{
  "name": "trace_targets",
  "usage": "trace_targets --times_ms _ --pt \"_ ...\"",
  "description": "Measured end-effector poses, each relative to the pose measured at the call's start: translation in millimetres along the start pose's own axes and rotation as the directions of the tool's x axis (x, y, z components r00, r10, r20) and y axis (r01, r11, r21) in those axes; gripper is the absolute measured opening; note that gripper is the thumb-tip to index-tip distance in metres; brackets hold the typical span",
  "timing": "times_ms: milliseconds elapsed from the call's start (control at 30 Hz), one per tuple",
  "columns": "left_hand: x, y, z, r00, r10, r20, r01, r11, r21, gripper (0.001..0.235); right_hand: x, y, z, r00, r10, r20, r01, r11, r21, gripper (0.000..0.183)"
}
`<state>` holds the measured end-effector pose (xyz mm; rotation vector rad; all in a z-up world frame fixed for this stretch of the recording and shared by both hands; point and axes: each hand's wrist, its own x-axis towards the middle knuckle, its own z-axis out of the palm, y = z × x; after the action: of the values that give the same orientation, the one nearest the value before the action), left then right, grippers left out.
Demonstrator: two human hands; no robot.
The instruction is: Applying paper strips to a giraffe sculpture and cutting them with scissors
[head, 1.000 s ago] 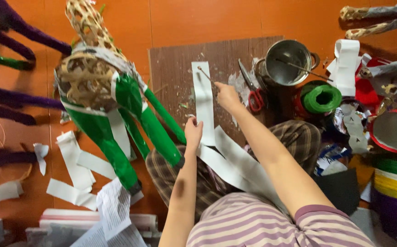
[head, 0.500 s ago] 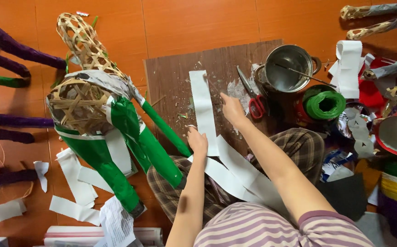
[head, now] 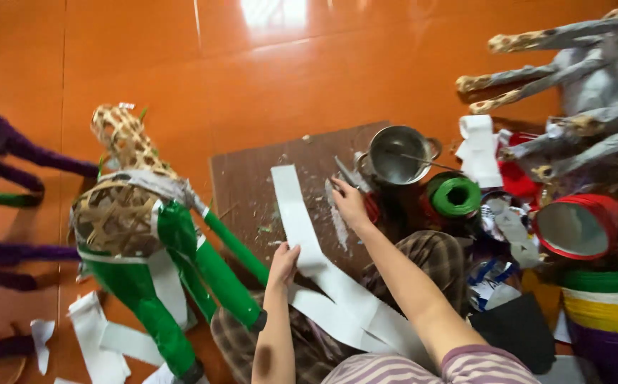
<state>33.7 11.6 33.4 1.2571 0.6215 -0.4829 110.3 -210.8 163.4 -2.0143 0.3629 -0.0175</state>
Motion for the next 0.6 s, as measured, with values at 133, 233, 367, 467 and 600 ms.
trace_targets --times_ms 133,233,367,467,600 --pt "14 -6 2 0.969 -0.028 0.247 0.085 0.971 -0.224 0.04 -1 55 -33 0.958 0.269 -0.097 -0.159 0.783 0.602 0.04" --pt "-22 13 20 0.956 -0.003 0.292 0.101 0.941 -0.322 0.04 -10 88 -57 0.91 0.404 -0.091 -0.174 0.573 0.801 0.035" --pt "-51 35 37 0.951 0.013 0.308 0.146 0.861 -0.488 0.038 18 128 -81 0.843 0.528 0.102 -0.272 0.254 0.928 0.023" --pt "-70 45 45 0.938 0.106 0.33 0.11 0.812 -0.573 0.041 52 170 -90 0.821 0.545 0.17 -0.224 0.035 0.974 0.039" --pt "-79 58 48 0.915 0.264 0.305 0.003 0.751 -0.66 0.047 -5 84 -76 0.879 0.394 0.269 -0.338 0.117 0.934 0.056"
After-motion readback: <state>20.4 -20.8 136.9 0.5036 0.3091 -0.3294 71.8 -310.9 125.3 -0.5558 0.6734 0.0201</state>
